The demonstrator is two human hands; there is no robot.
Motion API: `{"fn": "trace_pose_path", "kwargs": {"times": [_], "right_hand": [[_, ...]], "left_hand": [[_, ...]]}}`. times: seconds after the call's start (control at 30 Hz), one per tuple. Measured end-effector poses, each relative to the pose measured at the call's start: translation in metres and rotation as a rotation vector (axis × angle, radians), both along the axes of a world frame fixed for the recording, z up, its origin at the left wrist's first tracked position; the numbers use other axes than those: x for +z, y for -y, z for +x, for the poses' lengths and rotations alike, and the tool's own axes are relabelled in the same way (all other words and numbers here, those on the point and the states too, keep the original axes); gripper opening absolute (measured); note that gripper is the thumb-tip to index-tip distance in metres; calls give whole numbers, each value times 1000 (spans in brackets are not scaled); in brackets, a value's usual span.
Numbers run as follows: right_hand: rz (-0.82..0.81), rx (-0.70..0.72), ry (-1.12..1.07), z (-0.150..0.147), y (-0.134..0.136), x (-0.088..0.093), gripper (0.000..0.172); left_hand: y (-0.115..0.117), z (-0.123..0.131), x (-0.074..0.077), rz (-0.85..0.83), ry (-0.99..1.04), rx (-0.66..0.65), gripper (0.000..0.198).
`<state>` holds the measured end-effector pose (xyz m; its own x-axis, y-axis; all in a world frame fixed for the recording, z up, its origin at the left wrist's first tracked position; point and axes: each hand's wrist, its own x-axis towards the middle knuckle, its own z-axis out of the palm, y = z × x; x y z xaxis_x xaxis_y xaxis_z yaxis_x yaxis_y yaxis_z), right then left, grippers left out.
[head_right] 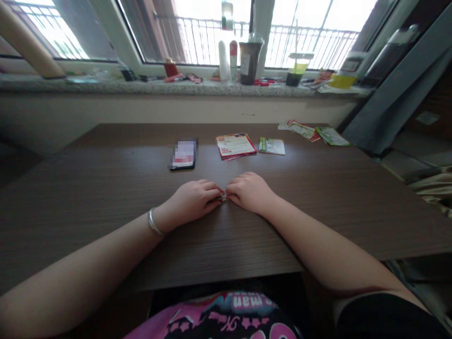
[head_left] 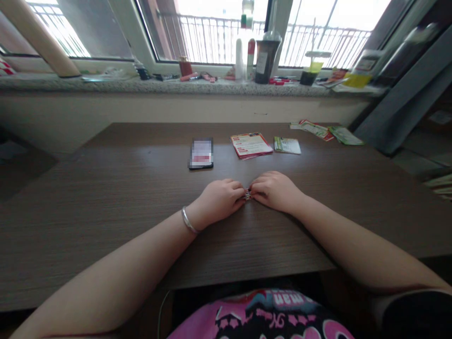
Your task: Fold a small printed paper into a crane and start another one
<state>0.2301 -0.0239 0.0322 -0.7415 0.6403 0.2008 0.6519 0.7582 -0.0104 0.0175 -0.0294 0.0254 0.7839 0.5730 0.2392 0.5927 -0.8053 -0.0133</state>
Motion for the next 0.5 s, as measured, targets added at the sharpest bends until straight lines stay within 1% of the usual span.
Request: {"fn": "trace_pose_path", "kwargs": {"times": [0.23,0.37,0.5], "right_hand": [[-44,31,17,3,-3,3,15],[-11,28,42,3,-1,3,15],[28,4,76,0,1,2,16]], "left_hand": [[2,-1,0,51,-39,-32,25],[4,0,0,67,-67,-42,24],[4,1,0,37,-55,-25,26]]}}
